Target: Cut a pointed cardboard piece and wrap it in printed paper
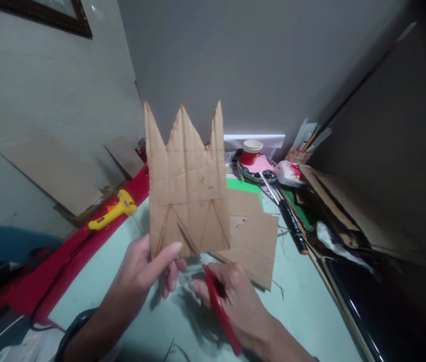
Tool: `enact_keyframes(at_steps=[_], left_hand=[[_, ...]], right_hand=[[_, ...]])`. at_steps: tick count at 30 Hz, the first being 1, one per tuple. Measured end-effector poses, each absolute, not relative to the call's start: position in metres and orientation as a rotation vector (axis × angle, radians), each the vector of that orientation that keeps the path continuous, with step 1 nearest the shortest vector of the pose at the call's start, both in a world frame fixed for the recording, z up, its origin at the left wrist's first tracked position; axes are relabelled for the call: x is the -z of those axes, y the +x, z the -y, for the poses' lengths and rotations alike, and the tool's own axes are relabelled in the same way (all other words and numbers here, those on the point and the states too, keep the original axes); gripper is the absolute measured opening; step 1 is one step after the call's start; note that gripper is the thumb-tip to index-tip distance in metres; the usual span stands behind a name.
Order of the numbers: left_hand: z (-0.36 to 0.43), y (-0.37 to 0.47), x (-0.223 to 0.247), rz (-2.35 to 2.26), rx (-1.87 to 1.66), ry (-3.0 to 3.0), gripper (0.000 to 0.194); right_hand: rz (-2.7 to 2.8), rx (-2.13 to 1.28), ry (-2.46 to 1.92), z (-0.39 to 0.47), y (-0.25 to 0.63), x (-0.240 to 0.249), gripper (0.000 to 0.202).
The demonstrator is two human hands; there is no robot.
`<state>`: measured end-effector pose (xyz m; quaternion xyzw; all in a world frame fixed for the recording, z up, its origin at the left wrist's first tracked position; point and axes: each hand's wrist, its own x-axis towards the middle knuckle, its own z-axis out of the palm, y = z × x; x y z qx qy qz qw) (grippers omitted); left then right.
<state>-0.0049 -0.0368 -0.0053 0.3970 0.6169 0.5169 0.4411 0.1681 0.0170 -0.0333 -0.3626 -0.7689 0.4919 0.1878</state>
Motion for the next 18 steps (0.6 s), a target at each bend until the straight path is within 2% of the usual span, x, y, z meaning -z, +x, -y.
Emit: enact_keyframes(at_steps=[7, 12, 18], left_hand=[[0.031, -0.010, -0.001, -1.491, -1.419, 0.888, 0.019], [0.032, -0.011, -0.006, -1.503, -1.431, 0.887, 0.017], [0.037, -0.007, -0.002, -1.537, -1.354, 0.954, 0.019]], right_hand=[[2.185, -1.414, -0.991, -0.015, 0.167, 0.027, 0.040], [2.168, -1.450, -1.049, -0.017, 0.168, 0.026, 0.042], [2.116, -1.537, -1.039, -0.015, 0.171, 0.019, 0.035]])
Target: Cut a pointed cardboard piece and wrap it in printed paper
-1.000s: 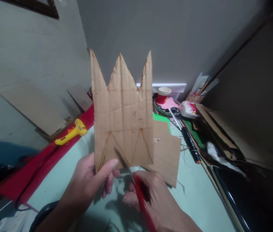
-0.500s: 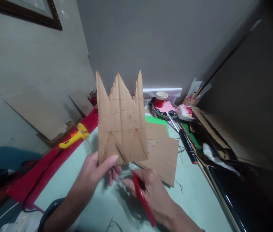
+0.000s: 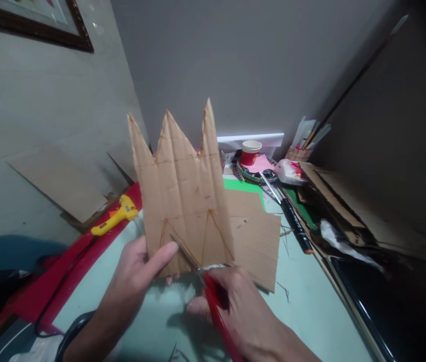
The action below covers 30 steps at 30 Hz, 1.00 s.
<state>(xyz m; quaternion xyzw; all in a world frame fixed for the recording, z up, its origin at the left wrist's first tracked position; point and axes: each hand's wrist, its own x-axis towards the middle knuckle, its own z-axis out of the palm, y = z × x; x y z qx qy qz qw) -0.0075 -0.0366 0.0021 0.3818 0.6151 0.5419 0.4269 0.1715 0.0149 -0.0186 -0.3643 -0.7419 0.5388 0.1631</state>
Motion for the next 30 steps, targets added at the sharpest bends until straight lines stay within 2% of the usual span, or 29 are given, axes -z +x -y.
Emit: enact_keyframes(at_steps=[10, 19, 25, 30], left_hand=[[0.037, -0.012, 0.005, -1.509, -1.270, 1.014, 0.019], [0.034, -0.011, 0.010, -1.408, -1.330, 0.881, 0.022], [0.035, -0.010, 0.008, -1.396, -1.481, 0.870, 0.024], [0.035, -0.010, 0.007, -1.452, -1.427, 0.949, 0.025]], right_hand=[[2.092, -1.505, -0.996, -0.015, 0.168, 0.030, 0.042], [2.160, -1.397, -1.001, -0.020, 0.167, 0.038, 0.046], [2.200, -1.413, -1.059, -0.020, 0.169, 0.034, 0.047], [2.180, -1.469, -1.113, -0.018, 0.170, 0.029, 0.048]])
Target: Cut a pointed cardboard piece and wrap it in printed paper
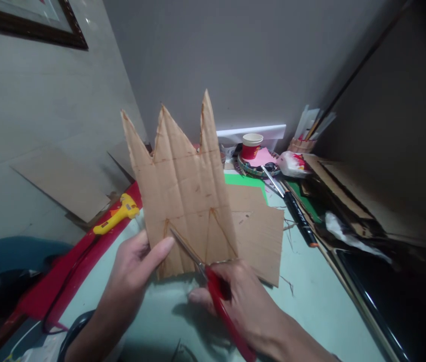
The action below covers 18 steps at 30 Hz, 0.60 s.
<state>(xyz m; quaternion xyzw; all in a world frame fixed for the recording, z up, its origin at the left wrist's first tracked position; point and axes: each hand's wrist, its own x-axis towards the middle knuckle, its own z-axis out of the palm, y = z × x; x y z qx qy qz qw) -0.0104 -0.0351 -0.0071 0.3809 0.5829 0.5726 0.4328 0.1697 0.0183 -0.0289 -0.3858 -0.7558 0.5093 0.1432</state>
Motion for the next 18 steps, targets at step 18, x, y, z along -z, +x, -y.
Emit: enact_keyframes(at_steps=[18], left_hand=[[0.032, -0.010, 0.008, -1.476, -1.334, 1.067, 0.031]], right_hand=[[2.051, -1.385, -1.046, -0.014, 0.163, 0.042, 0.049]])
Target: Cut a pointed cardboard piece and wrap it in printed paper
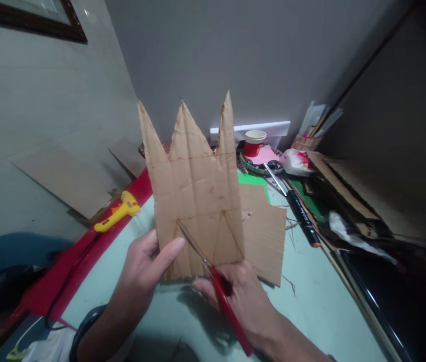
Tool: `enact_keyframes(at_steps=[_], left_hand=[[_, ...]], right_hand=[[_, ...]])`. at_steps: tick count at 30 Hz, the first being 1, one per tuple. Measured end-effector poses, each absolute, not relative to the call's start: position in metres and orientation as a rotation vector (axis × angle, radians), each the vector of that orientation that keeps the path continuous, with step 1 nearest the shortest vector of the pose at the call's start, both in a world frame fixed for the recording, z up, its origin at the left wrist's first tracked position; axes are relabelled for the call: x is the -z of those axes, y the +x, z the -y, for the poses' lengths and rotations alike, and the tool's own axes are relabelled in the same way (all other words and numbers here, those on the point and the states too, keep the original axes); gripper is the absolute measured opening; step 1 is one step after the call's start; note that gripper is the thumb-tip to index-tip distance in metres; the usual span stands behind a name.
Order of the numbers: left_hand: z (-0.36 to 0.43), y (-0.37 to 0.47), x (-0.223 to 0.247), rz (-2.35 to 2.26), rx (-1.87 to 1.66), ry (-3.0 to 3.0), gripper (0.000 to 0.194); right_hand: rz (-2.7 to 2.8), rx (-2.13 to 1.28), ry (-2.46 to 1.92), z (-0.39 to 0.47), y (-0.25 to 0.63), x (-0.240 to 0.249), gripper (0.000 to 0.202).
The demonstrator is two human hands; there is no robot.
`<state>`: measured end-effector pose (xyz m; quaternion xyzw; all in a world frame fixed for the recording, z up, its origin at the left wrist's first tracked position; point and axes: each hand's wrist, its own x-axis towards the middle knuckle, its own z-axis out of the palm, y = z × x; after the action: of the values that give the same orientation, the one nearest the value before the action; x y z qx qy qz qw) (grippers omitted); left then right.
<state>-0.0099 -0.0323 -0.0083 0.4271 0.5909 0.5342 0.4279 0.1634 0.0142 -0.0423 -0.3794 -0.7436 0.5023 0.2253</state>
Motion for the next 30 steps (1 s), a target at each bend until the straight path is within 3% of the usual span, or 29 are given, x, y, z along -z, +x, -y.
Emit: enact_keyframes(at_steps=[15, 22, 26, 30], left_hand=[[0.035, -0.005, 0.001, -1.559, -1.310, 1.010, 0.021], [0.036, -0.006, 0.005, -1.451, -1.327, 0.938, 0.030], [0.035, -0.008, 0.004, -1.438, -1.303, 0.874, 0.033], [0.033, -0.012, 0.002, -1.441, -1.251, 0.812, 0.038]], right_hand=[[1.972, -1.570, -1.353, -0.009, 0.162, 0.025, 0.054], [2.074, -1.580, -1.106, -0.013, 0.177, 0.030, 0.026], [2.197, -1.394, -0.962, -0.013, 0.180, 0.045, 0.033], [2.217, -1.327, -0.890, -0.013, 0.173, 0.051, 0.026]])
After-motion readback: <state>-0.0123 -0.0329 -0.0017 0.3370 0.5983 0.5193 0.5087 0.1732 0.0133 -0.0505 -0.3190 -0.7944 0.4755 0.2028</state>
